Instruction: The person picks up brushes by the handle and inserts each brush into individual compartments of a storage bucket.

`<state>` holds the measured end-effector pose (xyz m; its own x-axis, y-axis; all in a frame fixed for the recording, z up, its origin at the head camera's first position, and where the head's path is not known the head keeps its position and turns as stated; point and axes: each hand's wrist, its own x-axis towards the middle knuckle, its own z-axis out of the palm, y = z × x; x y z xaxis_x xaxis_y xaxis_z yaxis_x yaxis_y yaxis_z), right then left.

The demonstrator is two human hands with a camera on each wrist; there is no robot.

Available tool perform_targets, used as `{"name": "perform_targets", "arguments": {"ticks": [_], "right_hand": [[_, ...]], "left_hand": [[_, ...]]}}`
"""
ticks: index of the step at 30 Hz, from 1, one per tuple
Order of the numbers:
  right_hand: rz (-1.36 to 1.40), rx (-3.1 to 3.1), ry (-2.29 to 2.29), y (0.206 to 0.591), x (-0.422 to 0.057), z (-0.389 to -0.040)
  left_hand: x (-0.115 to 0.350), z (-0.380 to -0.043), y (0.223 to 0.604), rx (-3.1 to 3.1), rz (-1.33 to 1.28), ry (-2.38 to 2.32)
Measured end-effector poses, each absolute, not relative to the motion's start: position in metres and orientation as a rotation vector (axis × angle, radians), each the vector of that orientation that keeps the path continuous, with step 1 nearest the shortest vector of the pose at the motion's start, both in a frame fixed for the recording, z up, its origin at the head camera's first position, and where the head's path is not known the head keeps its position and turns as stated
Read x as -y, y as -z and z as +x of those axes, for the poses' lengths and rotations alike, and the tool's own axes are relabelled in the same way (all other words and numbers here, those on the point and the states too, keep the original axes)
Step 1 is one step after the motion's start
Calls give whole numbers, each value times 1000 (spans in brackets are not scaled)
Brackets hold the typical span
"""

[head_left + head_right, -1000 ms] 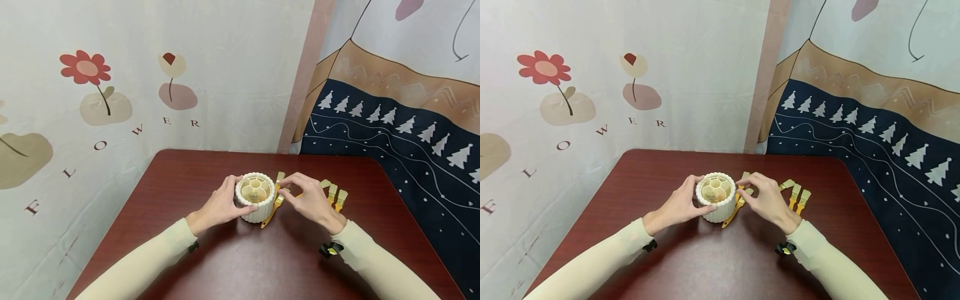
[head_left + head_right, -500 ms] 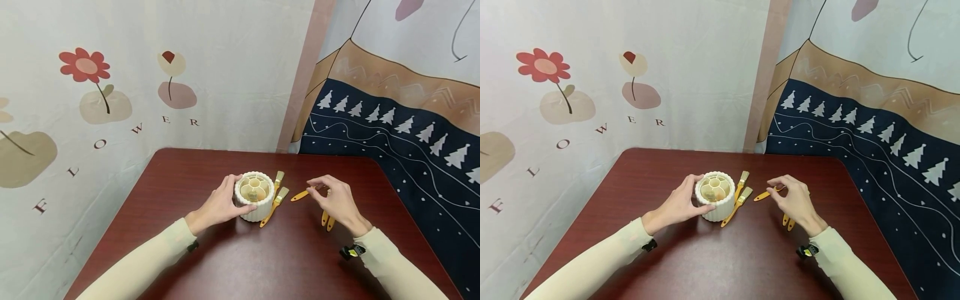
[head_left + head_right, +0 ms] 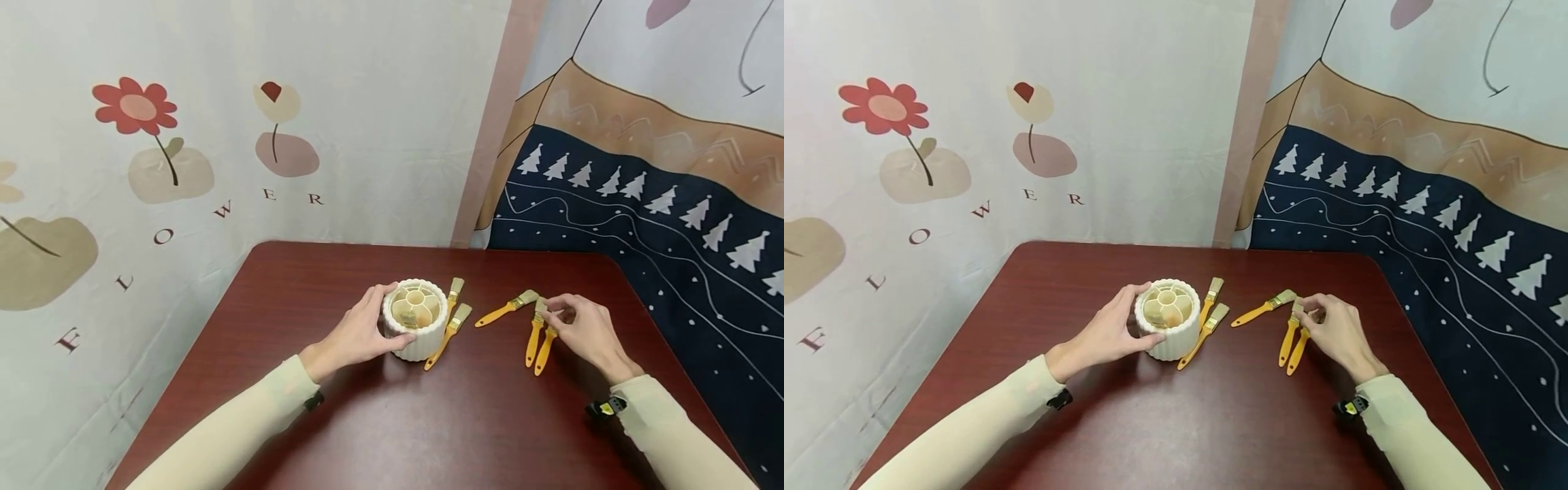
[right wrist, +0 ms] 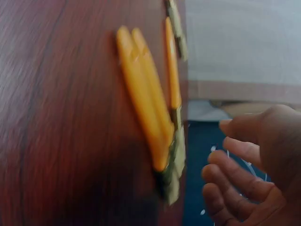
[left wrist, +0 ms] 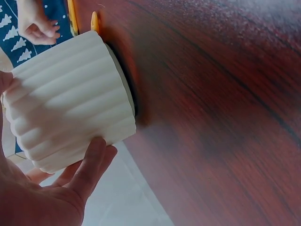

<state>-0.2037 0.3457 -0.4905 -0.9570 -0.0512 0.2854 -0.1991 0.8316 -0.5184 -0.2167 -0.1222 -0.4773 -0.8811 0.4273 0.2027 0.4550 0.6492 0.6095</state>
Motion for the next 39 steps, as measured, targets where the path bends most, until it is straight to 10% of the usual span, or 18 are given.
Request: {"name": "perform_targets", "arguments": {"ticks": [39], "right_hand": [[-140,3017,-828,508,-383,-213]], "left_hand": [[125,-217,476,2819,-776,1121]]}}
